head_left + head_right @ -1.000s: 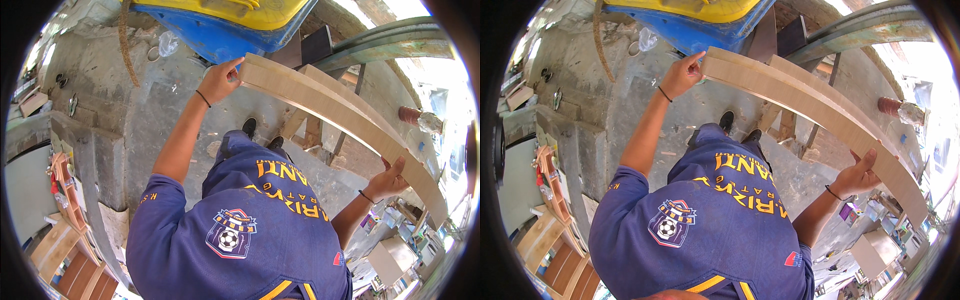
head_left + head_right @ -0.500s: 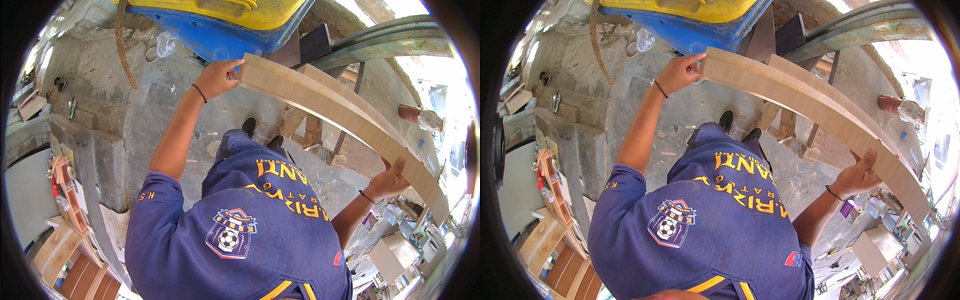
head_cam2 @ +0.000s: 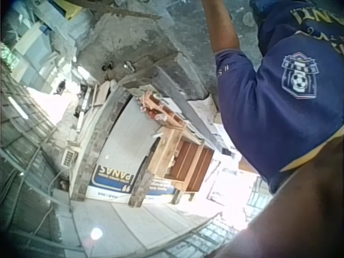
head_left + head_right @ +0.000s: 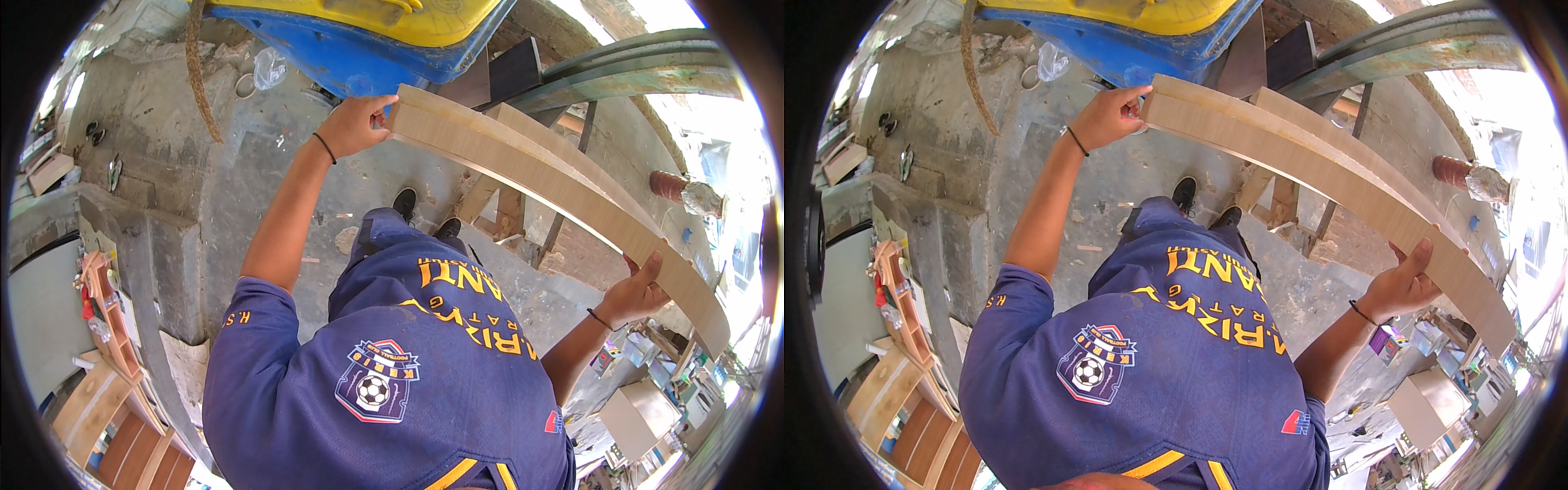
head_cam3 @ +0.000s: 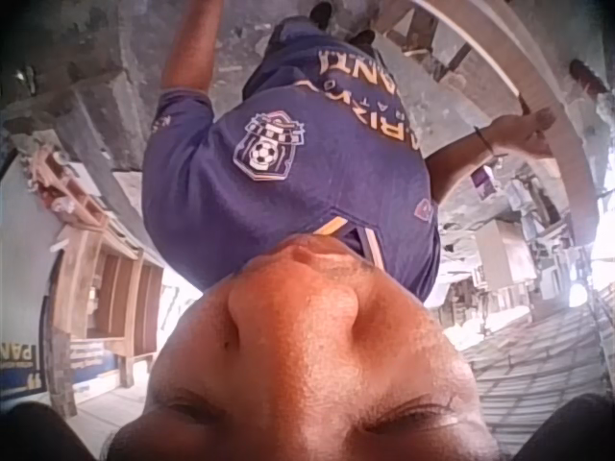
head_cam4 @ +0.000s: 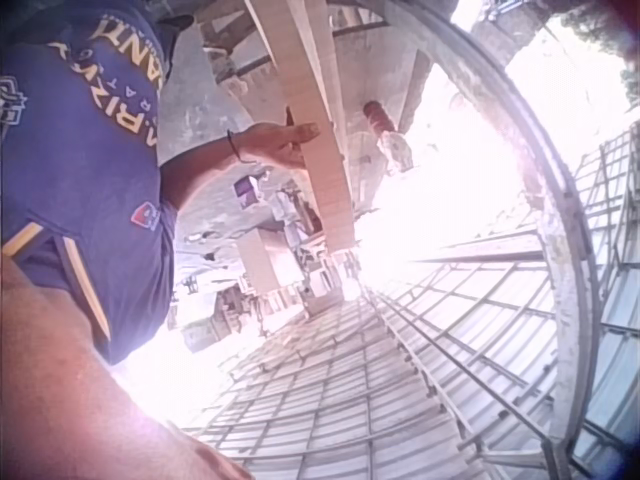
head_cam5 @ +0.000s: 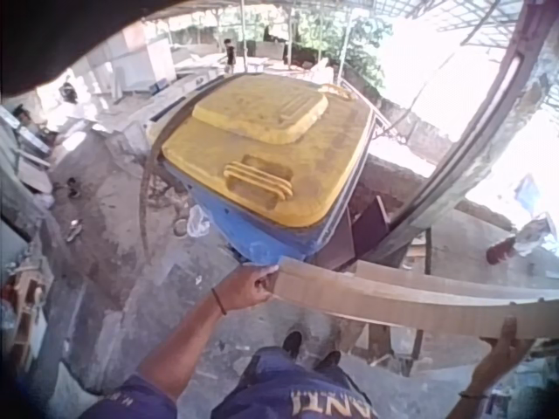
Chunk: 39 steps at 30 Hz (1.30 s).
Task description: The person applies a flexible laminate strip to the edge of a wooden frame, sands the edges using a sanding block and sandpaper, and applies adhesive to a wooden plank.
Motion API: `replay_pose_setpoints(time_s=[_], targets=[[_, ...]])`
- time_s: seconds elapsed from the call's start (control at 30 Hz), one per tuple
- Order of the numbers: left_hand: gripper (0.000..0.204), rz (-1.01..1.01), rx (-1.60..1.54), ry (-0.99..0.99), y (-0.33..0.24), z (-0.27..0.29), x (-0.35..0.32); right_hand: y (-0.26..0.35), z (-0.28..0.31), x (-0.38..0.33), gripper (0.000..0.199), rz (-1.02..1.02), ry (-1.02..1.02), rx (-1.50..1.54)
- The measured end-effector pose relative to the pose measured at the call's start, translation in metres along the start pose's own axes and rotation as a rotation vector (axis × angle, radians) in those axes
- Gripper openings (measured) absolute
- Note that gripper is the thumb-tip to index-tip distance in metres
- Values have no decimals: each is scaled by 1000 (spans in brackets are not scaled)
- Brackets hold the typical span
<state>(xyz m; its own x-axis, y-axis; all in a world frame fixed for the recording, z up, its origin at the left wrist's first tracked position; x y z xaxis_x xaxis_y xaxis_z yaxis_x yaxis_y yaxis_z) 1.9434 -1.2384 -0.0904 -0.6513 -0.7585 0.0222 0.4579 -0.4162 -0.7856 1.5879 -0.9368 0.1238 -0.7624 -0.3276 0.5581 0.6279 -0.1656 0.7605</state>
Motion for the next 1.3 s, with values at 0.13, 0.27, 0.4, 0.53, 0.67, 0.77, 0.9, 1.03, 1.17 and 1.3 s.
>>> replay_pose_setpoints(time_s=[0.13,0.27,0.4,0.53,0.67,0.77,0.9,1.03,1.17,1.3], targets=[[57,-1,23,-1,1,-2,0,-2,0,1,55,1,2,-9],[57,-30,36,-3,0,-2,-1,-3,-1,1,55,-4,1,-1],[58,-45,83,11,0,-3,-2,-6,-1,1,55,-3,8,-8],[60,-32,61,10,1,-4,-2,-5,-1,1,55,13,3,-1],[61,-57,29,-28,5,-5,-4,-5,-2,0,56,7,7,-12],[62,-45,15,-42,6,-6,-5,-6,-2,1,56,10,11,-15],[63,-31,5,-51,6,-5,-7,-8,-3,0,56,-14,14,-1],[65,-14,8,-42,6,-6,-7,-4,-5,0,56,-16,13,5],[63,-28,8,-53,5,-5,-7,-2,-5,0,56,8,2,-22],[63,-16,27,-45,7,-6,-7,-1,-6,0,56,19,9,13]])
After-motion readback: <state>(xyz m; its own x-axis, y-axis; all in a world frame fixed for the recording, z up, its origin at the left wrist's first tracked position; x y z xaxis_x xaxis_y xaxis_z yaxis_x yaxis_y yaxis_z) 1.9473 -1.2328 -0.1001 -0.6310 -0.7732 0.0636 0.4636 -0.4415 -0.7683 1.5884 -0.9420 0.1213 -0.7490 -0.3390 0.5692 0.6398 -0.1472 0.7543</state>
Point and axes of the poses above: each hand's wrist, its own x-axis towards the middle knuckle, its own z-axis out of the back of the hand, y = z × x, the point moved 10 cm from there along x, towards the middle knuckle, and after that the axes turned 3 degrees about -y, right-handed, at the moved point
